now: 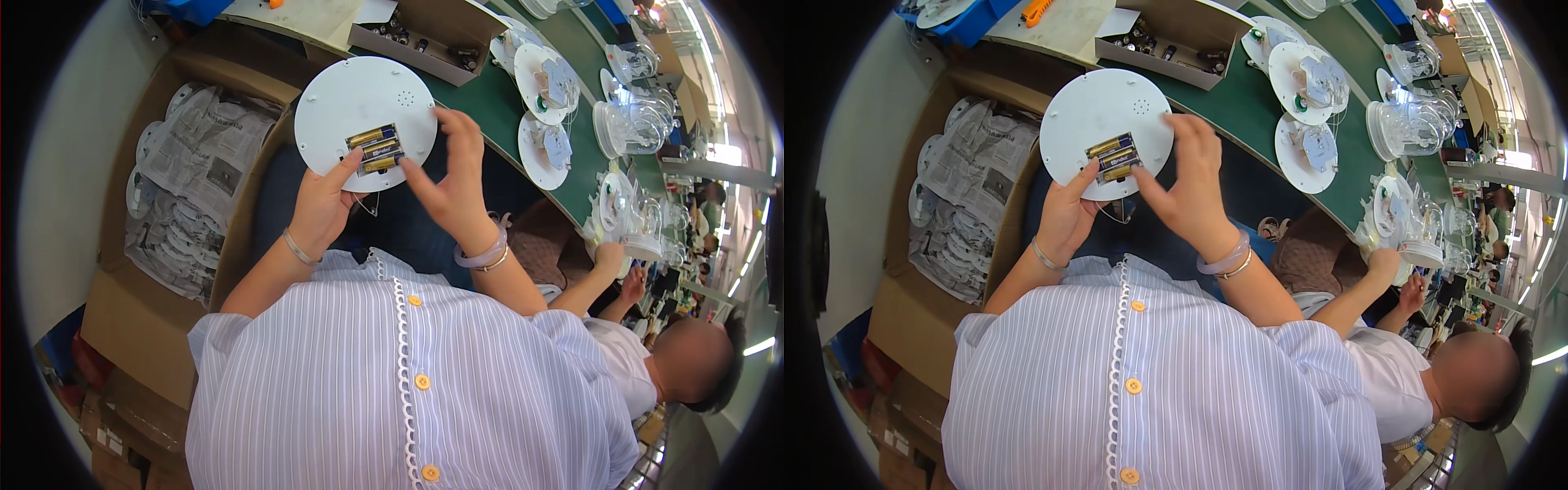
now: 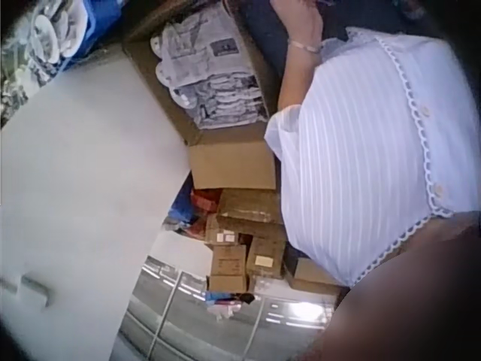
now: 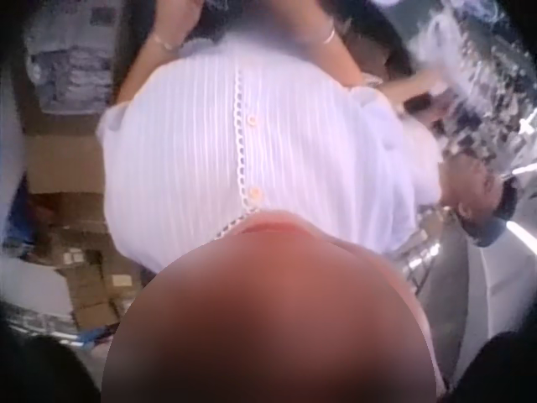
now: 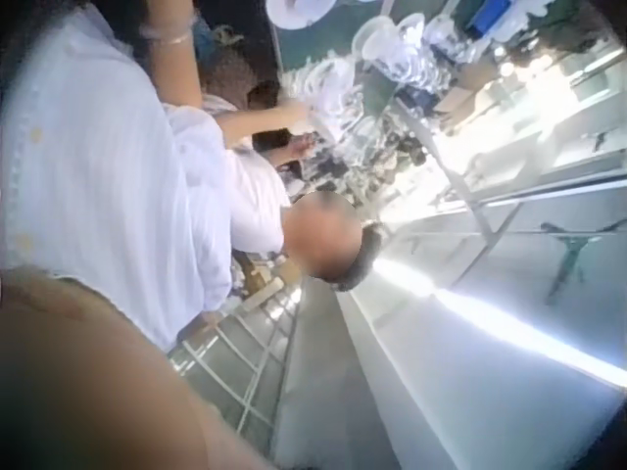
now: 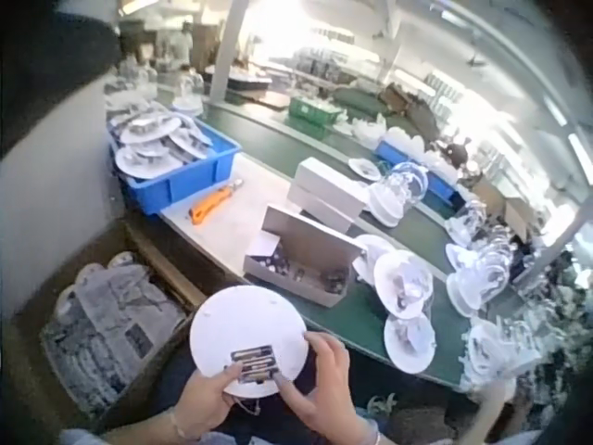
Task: The recorder is inserting batteries into circular lighting fixture components on an assembly line.
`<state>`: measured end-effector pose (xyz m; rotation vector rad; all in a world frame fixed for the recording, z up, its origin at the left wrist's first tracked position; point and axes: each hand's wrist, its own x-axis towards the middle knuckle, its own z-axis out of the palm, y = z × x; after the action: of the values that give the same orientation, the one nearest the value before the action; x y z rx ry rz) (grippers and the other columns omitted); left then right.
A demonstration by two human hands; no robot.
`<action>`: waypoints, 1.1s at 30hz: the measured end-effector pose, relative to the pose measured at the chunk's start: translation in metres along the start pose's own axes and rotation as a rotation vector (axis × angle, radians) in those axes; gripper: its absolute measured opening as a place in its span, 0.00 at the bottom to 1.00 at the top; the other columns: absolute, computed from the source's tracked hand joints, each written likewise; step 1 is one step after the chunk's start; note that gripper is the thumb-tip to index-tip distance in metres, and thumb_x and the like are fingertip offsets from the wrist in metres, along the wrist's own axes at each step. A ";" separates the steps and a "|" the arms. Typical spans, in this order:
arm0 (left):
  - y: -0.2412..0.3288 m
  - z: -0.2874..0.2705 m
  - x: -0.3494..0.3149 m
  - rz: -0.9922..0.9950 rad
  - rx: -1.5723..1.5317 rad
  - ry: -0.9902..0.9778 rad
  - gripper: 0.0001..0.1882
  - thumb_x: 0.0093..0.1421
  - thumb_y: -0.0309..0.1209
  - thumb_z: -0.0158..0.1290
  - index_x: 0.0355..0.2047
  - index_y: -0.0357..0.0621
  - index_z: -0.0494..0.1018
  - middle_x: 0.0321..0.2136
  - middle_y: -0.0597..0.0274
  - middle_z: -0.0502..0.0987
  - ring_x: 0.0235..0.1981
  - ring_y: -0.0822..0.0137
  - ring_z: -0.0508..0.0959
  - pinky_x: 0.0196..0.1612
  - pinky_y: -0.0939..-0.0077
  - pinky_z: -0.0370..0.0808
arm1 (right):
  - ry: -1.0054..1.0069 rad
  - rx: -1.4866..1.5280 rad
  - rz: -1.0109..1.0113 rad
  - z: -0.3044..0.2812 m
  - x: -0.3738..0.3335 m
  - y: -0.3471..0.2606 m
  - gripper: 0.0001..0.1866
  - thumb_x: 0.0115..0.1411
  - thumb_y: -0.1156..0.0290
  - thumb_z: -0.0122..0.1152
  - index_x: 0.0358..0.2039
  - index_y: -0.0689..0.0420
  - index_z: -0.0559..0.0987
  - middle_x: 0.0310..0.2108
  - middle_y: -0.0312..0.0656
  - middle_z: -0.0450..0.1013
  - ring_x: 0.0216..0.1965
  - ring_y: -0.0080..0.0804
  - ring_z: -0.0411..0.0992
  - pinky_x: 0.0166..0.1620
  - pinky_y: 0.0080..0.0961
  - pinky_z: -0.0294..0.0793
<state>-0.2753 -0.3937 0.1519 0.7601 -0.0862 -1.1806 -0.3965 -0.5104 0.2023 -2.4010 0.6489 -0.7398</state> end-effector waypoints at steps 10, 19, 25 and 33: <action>-0.006 0.000 0.001 0.023 0.000 -0.018 0.17 0.62 0.27 0.44 0.51 0.36 0.61 0.45 0.53 0.71 0.45 0.62 0.74 0.44 0.70 0.75 | -0.201 0.963 0.621 0.011 -0.004 0.014 0.22 0.51 0.72 0.63 0.44 0.65 0.66 0.36 0.42 0.71 0.34 0.22 0.70 0.34 0.18 0.72; -0.002 0.001 0.000 0.039 0.105 0.020 0.17 0.61 0.27 0.44 0.51 0.38 0.61 0.44 0.54 0.71 0.43 0.64 0.74 0.41 0.73 0.76 | -0.186 0.627 0.491 0.023 0.002 0.018 0.21 0.51 0.69 0.64 0.42 0.62 0.67 0.28 0.36 0.71 0.22 0.14 0.64 0.21 0.11 0.63; 0.011 -0.004 0.005 0.031 0.002 -0.036 0.18 0.62 0.29 0.43 0.52 0.39 0.59 0.46 0.54 0.70 0.45 0.64 0.73 0.43 0.73 0.76 | -0.238 0.930 0.567 0.019 0.007 0.019 0.31 0.48 0.68 0.66 0.49 0.65 0.62 0.43 0.45 0.67 0.43 0.28 0.67 0.46 0.26 0.67; 0.032 0.000 -0.009 0.010 -0.325 -0.236 0.20 0.63 0.32 0.42 0.54 0.40 0.58 0.50 0.55 0.67 0.51 0.61 0.68 0.52 0.66 0.69 | -0.697 1.075 0.266 0.047 -0.019 -0.006 0.24 0.51 0.70 0.63 0.46 0.64 0.68 0.40 0.42 0.71 0.39 0.25 0.70 0.45 0.24 0.68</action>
<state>-0.2533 -0.3810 0.1735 0.3339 -0.0905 -1.2338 -0.3797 -0.4784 0.1661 -1.3683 0.1655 -0.0343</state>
